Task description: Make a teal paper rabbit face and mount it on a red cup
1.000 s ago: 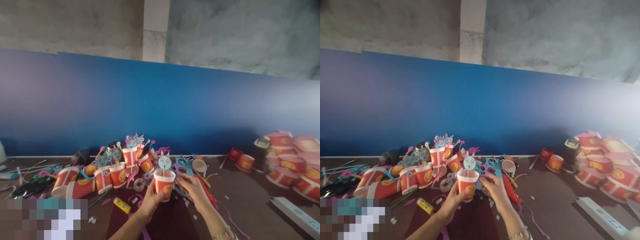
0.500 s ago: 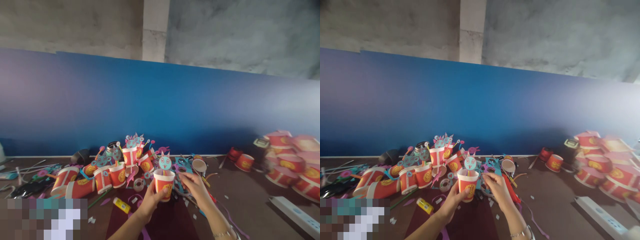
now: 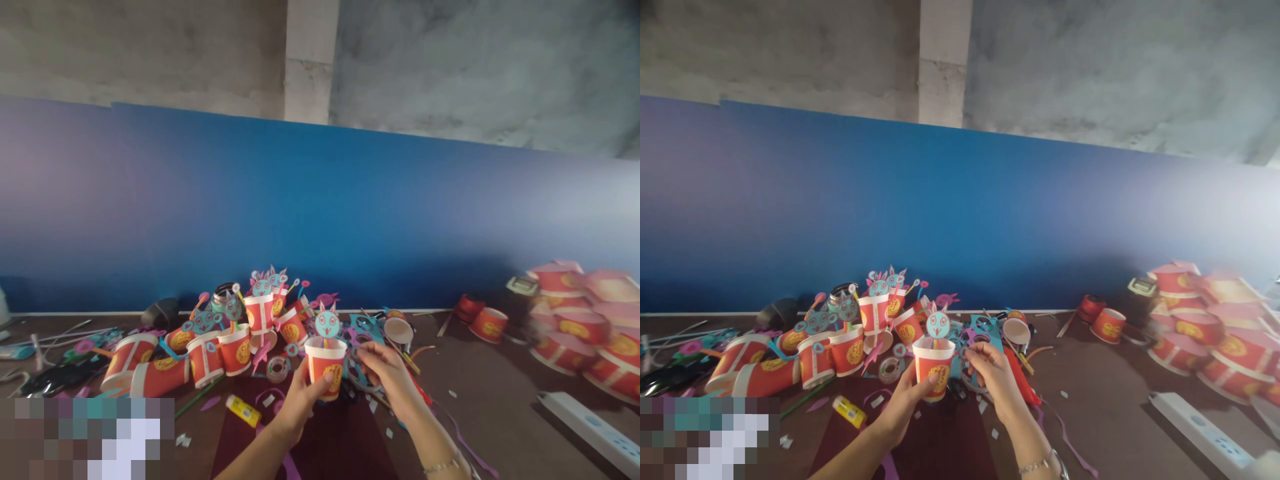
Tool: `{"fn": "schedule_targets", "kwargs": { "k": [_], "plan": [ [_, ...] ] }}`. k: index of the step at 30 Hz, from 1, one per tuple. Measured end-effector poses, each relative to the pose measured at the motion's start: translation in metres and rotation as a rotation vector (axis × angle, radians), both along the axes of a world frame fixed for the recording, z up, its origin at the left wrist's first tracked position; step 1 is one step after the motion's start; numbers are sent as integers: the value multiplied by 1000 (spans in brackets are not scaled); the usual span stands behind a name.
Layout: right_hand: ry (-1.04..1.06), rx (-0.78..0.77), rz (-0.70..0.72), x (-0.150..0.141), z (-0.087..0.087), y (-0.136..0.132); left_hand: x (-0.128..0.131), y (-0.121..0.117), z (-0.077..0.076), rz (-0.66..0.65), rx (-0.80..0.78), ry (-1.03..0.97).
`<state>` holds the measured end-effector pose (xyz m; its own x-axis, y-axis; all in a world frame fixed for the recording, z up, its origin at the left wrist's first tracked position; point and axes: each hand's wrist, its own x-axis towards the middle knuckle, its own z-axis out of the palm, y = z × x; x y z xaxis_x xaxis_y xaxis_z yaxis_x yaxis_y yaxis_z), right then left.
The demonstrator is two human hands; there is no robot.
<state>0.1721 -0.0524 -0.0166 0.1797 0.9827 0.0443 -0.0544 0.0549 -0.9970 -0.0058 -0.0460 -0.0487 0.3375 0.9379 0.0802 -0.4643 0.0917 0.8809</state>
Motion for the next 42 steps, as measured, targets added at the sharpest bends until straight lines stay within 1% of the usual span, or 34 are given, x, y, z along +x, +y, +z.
{"fn": "schedule_targets", "kwargs": {
  "k": [3, 5, 7, 10, 13, 16, 19, 22, 30, 38, 42],
  "plan": [
    [212, -12, 53, 4, -2, 0, 0, 0, 0, 17, -5, 10],
    [273, -25, 58, 4, 0, 0, 0, -1, 0, 22, -11, 21],
    [240, -27, 58, 2, 2, -1, 1, -1, 0, 19, -12, 18],
    [105, 0, 49, -3, 4, -2, 1, -1, 1, 9, -2, -2],
    [-44, 37, -1, -7, 0, 1, 1, -2, 2, 1, -4, 9],
    [-133, 75, -54, -6, -7, 5, 0, -1, 2, -7, -3, 15],
    [-158, 111, -80, -5, -11, 7, 0, 0, 1, -9, 3, 19],
    [-151, 125, -91, -5, -9, 6, 1, 1, -1, -8, 2, 30],
    [-155, 6, -52, -8, 6, -1, 0, 0, 0, -17, 11, 32],
    [-204, 2, -51, -8, 6, -2, 0, -1, 1, -30, 27, 35],
    [-238, -16, -18, -8, 10, -3, -1, -1, 0, -36, 36, 17]
  ]
}}
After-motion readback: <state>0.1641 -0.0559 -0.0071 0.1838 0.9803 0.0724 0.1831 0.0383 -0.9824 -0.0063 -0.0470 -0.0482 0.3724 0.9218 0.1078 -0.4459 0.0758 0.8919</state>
